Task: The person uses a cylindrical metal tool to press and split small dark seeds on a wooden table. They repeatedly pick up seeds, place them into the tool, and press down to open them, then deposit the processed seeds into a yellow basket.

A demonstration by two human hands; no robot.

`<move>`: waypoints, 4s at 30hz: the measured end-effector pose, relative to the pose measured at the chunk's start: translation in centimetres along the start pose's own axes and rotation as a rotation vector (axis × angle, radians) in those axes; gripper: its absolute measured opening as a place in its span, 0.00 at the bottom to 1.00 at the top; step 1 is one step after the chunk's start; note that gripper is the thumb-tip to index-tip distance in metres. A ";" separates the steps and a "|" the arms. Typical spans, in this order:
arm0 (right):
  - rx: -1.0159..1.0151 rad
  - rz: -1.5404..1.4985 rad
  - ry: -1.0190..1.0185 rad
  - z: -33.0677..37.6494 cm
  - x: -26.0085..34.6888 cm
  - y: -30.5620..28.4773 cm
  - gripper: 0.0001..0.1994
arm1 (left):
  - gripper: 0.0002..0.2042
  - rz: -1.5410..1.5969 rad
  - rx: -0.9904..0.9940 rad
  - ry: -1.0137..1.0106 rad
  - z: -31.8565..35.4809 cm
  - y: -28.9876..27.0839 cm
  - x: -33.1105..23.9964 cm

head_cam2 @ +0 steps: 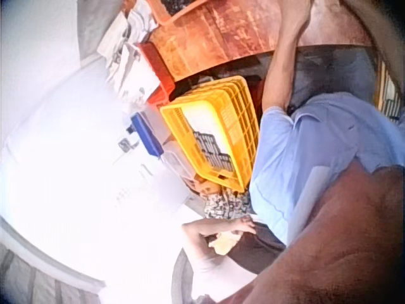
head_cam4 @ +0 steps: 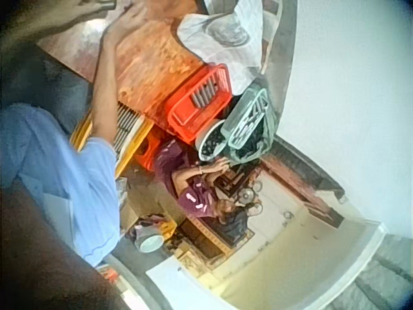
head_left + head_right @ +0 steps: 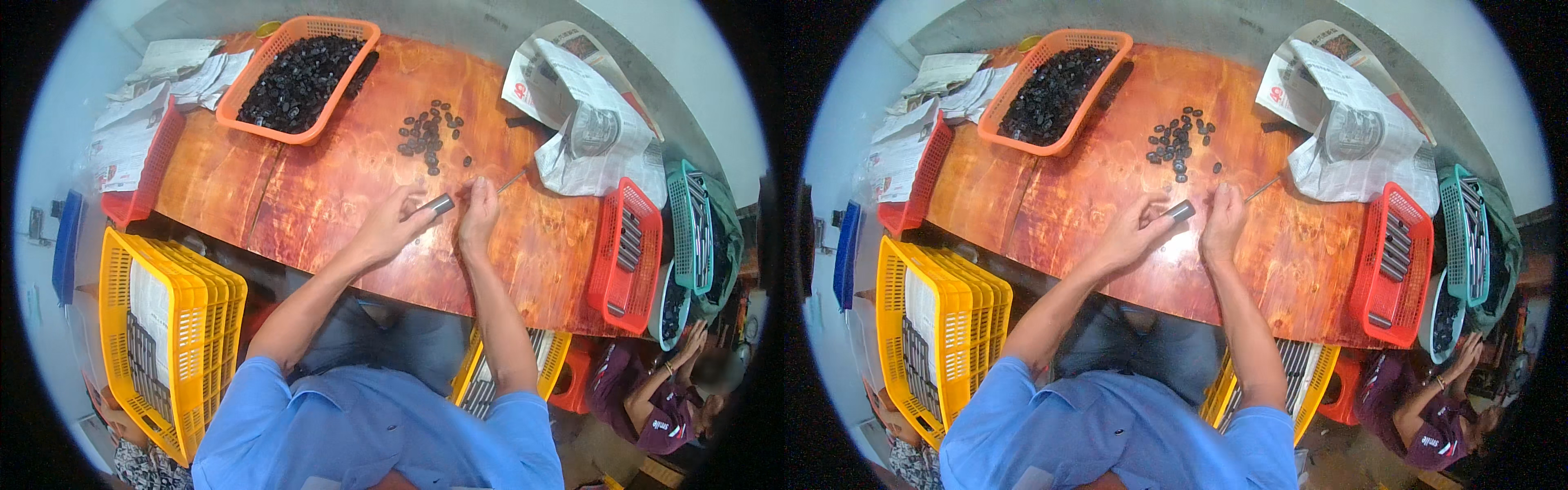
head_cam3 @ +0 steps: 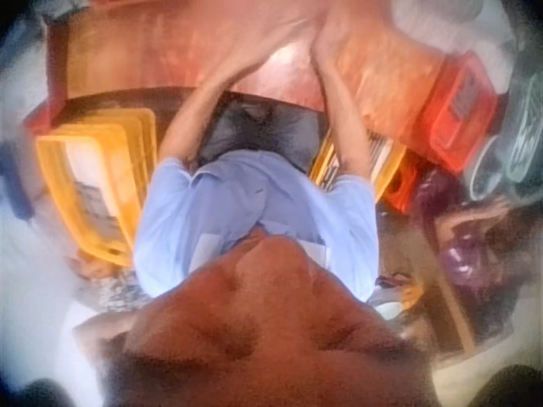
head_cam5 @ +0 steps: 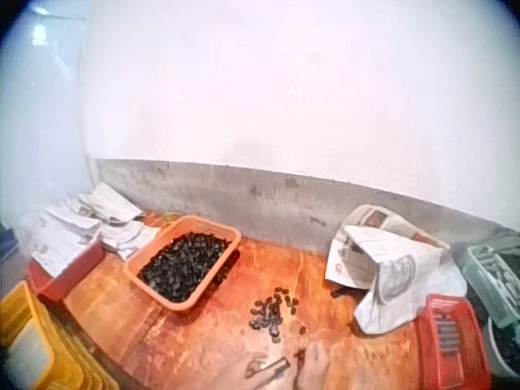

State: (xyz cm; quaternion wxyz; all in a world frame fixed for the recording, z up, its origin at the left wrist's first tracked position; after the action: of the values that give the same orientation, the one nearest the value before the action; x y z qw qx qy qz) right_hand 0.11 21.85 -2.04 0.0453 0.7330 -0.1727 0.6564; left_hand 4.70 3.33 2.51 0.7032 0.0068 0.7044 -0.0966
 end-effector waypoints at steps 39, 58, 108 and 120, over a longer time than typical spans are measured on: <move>0.145 -0.006 -0.124 -2.2 -2.8 -1.4 0.17 | 0.21 0.284 -0.363 0.176 11.9 -14.5 -7.5; 0.000 0.377 -0.063 -1.7 -0.9 -0.8 0.19 | 0.16 -1.183 -0.910 -0.895 50.4 -47.3 0.7; 0.067 0.233 -0.092 0.4 0.5 1.2 0.15 | 0.27 -1.344 -0.881 -0.672 56.9 -52.4 4.7; 0.152 0.199 -0.091 1.2 3.8 -0.8 0.09 | 0.16 -0.983 -0.634 0.365 17.8 -31.7 -2.9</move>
State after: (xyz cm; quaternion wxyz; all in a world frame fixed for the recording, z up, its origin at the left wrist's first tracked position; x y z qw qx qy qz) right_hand 1.82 21.52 1.69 -0.0837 0.7426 -0.1963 0.6349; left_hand 17.74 -29.98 9.50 0.4119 -0.5120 0.7287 -0.1929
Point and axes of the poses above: each hand's wrist, its own z-axis away from the middle knuckle, its own y-axis out of the palm, x = y × z, the point moved 5 cm from there along -z, towards the middle knuckle, and after that the axes turned 5 degrees about z, right-handed, at the moved point
